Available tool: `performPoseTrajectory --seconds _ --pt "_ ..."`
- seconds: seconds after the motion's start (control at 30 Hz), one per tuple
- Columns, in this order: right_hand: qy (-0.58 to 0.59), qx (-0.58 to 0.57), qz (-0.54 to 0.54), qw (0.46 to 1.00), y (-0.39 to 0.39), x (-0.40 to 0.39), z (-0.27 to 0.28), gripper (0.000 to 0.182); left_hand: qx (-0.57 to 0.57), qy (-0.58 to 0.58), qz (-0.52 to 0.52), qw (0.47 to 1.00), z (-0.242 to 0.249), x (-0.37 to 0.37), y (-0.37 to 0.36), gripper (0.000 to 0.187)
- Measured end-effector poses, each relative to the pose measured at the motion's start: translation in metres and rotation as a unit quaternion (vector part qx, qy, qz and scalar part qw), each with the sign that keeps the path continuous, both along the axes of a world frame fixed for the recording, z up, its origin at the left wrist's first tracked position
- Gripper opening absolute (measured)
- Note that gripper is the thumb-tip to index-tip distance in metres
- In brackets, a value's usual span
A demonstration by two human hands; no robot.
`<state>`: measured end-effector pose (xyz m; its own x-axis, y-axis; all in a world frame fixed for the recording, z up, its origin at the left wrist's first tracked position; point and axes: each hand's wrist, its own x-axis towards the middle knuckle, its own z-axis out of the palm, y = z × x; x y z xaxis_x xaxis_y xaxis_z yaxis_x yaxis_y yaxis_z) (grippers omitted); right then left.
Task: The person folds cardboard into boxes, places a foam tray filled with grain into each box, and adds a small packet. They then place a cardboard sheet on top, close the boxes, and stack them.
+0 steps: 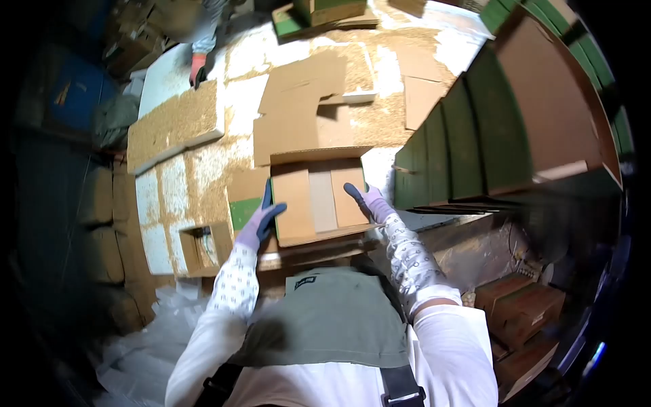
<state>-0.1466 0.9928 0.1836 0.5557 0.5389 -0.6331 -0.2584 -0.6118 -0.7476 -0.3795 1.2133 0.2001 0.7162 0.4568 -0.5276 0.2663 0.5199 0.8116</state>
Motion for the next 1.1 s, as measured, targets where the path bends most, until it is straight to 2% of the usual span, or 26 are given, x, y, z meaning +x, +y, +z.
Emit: performPoseTrajectory --seconds 0.03,0.07,0.1,0.17,0.2,0.23,0.27,0.3,0.33,0.37,0.43,0.5,0.53,0.57,0.6,0.67,0.73,0.77,0.8,0.87,0.93,0.97,1.0,1.03,1.07,1.1 --pt "-0.092 0.033 0.006 0.995 -0.010 0.000 0.013 0.061 0.026 -0.018 -0.009 0.999 0.008 -0.002 -0.009 0.085" --pt "0.021 0.143 -0.071 0.987 -0.021 -0.003 0.032 0.055 -0.024 -0.040 0.043 0.998 0.015 -0.004 -0.016 0.081" --pt "0.129 0.257 -0.141 0.947 -0.034 -0.006 0.055 0.048 -0.075 -0.064 0.091 0.991 0.025 -0.007 -0.019 0.077" --pt "0.078 0.321 -0.155 0.931 -0.073 -0.003 0.108 0.039 -0.139 -0.136 0.218 0.956 0.068 -0.018 -0.022 0.066" --pt "-0.076 0.323 -0.098 0.938 -0.096 -0.012 0.182 0.041 -0.124 -0.175 0.241 0.947 0.097 -0.022 -0.016 0.064" --pt "-0.226 0.313 -0.040 0.922 -0.123 -0.022 0.239 0.043 -0.093 -0.215 0.239 0.942 0.131 -0.015 -0.011 0.063" --pt "-0.348 0.289 -0.132 0.882 -0.173 -0.014 0.232 0.042 -0.058 -0.257 0.229 0.937 0.168 -0.005 -0.006 0.062" --pt "-0.467 0.354 -0.188 0.788 -0.193 0.005 0.269 0.040 -0.017 -0.296 0.206 0.933 0.205 0.012 -0.003 0.061" --pt "-0.586 0.382 -0.242 0.672 -0.212 0.024 0.306 0.039 0.022 -0.334 0.182 0.925 0.243 0.032 -0.005 0.060" --pt "-0.601 0.338 -0.410 0.597 -0.204 0.038 0.346 0.043 0.067 -0.362 0.153 0.917 0.280 0.056 -0.009 0.059" --pt "-0.638 0.393 -0.345 0.565 -0.257 0.124 0.337 0.057 0.170 -0.393 0.093 0.899 0.342 0.106 -0.031 0.058" --pt "-0.649 0.314 -0.279 0.635 -0.294 0.172 0.316 0.067 0.296 -0.389 0.044 0.871 0.385 0.151 -0.061 0.058" --pt "-0.611 0.314 -0.307 0.659 -0.311 0.208 0.291 0.066 0.375 -0.371 0.022 0.849 0.397 0.169 -0.079 0.058" --pt "-0.703 0.289 -0.246 0.601 -0.300 0.207 0.293 0.063 0.458 -0.346 0.001 0.819 0.405 0.186 -0.097 0.058" --pt "-0.637 0.272 -0.282 0.664 -0.304 0.198 0.291 0.063 0.537 -0.312 -0.019 0.784 0.411 0.201 -0.112 0.058" --pt "-0.602 0.229 -0.307 0.701 -0.319 0.179 0.280 0.059 0.661 -0.217 -0.071 0.715 0.415 0.229 -0.136 0.059" --pt "-0.670 0.184 -0.289 0.659 -0.337 0.180 0.259 0.051 0.715 -0.118 -0.139 0.675 0.408 0.260 -0.158 0.061" --pt "-0.711 0.163 -0.258 0.634 -0.347 0.190 0.250 0.056 0.721 -0.097 -0.165 0.666 0.400 0.274 -0.170 0.062" --pt "-0.748 0.139 -0.226 0.609 -0.363 0.200 0.238 0.061 0.709 -0.214 -0.115 0.661 0.374 0.295 -0.182 0.060" --pt "-0.686 0.165 -0.284 0.649 -0.374 0.197 0.223 0.063 0.641 -0.317 -0.091 0.693 0.354 0.301 -0.194 0.057" --pt "-0.660 0.169 -0.311 0.663 -0.384 0.198 0.215 0.059 0.536 -0.328 -0.147 0.764 0.370 0.278 -0.197 0.056" --pt "-0.645 0.169 -0.319 0.673 -0.392 0.203 0.211 0.057 0.514 -0.370 -0.133 0.762 0.360 0.283 -0.193 0.056" --pt "-0.811 0.015 -0.213 0.544 -0.406 0.212 0.194 0.053 0.530 -0.360 -0.147 0.753 0.349 0.272 -0.184 0.059" --pt "-0.789 0.032 -0.260 0.555 -0.408 0.205 0.200 0.053 0.547 -0.348 -0.159 0.745 0.338 0.256 -0.172 0.063" --pt "-0.763 0.062 -0.306 0.566 -0.396 0.187 0.209 0.054 0.429 -0.407 -0.164 0.790 0.318 0.228 -0.164 0.073" --pt "-0.759 0.079 -0.341 0.549 -0.380 0.167 0.218 0.055 0.462 -0.438 -0.113 0.763 0.273 0.216 -0.152 0.077"
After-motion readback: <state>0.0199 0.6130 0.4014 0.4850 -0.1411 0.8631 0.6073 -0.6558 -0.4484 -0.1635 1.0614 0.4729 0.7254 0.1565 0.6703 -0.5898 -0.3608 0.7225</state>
